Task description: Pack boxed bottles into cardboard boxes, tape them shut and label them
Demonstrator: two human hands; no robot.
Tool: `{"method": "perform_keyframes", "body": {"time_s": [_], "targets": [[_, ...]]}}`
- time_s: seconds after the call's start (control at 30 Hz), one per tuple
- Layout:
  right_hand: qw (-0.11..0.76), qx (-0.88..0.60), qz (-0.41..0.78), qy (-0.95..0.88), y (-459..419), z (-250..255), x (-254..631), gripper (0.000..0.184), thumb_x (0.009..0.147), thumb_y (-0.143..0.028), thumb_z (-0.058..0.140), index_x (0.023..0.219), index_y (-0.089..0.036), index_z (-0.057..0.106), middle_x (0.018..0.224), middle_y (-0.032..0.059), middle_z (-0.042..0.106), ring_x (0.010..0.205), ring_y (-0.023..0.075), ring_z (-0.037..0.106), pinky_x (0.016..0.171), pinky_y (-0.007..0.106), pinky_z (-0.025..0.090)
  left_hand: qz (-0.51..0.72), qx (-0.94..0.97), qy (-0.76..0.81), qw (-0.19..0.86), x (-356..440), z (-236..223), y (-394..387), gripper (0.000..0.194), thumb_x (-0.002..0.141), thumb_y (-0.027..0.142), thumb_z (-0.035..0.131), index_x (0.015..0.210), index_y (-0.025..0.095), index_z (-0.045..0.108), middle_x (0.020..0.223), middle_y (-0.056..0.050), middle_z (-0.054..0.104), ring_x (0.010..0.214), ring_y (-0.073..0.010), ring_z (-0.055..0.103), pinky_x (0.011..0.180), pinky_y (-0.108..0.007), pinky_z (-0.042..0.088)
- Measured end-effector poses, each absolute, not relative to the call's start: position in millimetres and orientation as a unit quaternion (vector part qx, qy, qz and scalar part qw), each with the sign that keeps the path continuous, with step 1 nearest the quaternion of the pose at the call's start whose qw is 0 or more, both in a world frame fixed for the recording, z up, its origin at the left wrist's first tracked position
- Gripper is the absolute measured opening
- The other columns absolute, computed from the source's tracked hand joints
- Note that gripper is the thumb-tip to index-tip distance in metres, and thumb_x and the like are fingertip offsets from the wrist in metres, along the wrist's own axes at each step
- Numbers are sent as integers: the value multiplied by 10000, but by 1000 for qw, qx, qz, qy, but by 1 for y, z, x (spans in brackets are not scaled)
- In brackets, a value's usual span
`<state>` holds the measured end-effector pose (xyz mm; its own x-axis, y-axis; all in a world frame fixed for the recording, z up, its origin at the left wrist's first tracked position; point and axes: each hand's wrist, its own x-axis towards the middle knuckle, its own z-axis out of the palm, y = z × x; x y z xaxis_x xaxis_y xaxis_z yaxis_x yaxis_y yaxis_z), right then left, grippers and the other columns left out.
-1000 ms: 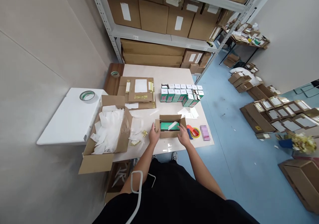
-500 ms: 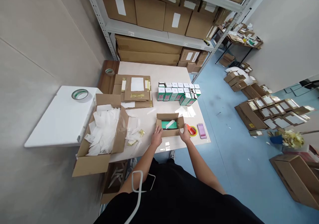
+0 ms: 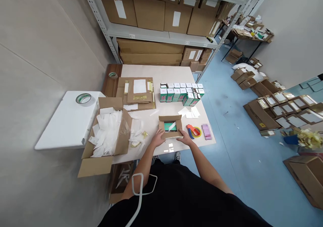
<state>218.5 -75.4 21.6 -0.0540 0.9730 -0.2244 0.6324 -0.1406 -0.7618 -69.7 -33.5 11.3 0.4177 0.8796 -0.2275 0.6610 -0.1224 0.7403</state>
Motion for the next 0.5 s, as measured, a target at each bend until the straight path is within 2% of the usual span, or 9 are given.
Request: {"method": "perform_keyframes", "body": {"time_s": [0.07, 0.17, 0.3, 0.4, 0.5], "targets": [[248, -663, 382, -594, -75, 19, 220, 700, 758, -466, 782, 1391, -207, 634, 1402, 137, 661, 1284, 303, 629, 1088, 479, 502, 166, 700, 554, 419, -70, 11, -30, 609, 825, 254, 729, 1425, 200, 637, 1580, -106, 517, 1545, -278, 359, 1238, -390, 362], [295, -695, 369, -542, -70, 17, 218, 572, 844, -490, 677, 1329, -188, 656, 1316, 138, 695, 1043, 254, 715, 924, 413, 579, 218, 628, 599, 447, -68, 12, -22, 499, 887, 341, 719, 1365, 202, 677, 1494, -108, 608, 1413, -262, 548, 1172, -369, 443], [312, -751, 290, -504, -59, 14, 211, 458, 880, -551, 601, 1077, -156, 721, 1175, 146, 698, 751, 200, 669, 819, 384, 566, 260, 576, 616, 469, -64, 18, -9, 443, 879, 354, 745, 1296, 206, 712, 1344, -91, 717, 1258, -243, 668, 1091, -359, 511], [304, -788, 231, -483, -52, 8, 203, 421, 880, -574, 587, 933, -174, 706, 1123, 135, 683, 734, 202, 636, 813, 380, 542, 264, 563, 648, 440, -59, 23, -7, 470, 877, 303, 734, 1336, 212, 690, 1296, -73, 741, 1214, -238, 684, 1086, -364, 509], [320, -813, 190, -449, -48, 0, 196, 387, 873, -580, 586, 869, -200, 659, 1094, 124, 678, 851, 240, 650, 794, 355, 528, 250, 579, 674, 385, -52, 26, -12, 562, 890, 203, 669, 1448, 195, 602, 1352, -91, 701, 1258, -247, 647, 1114, -373, 484]]}}
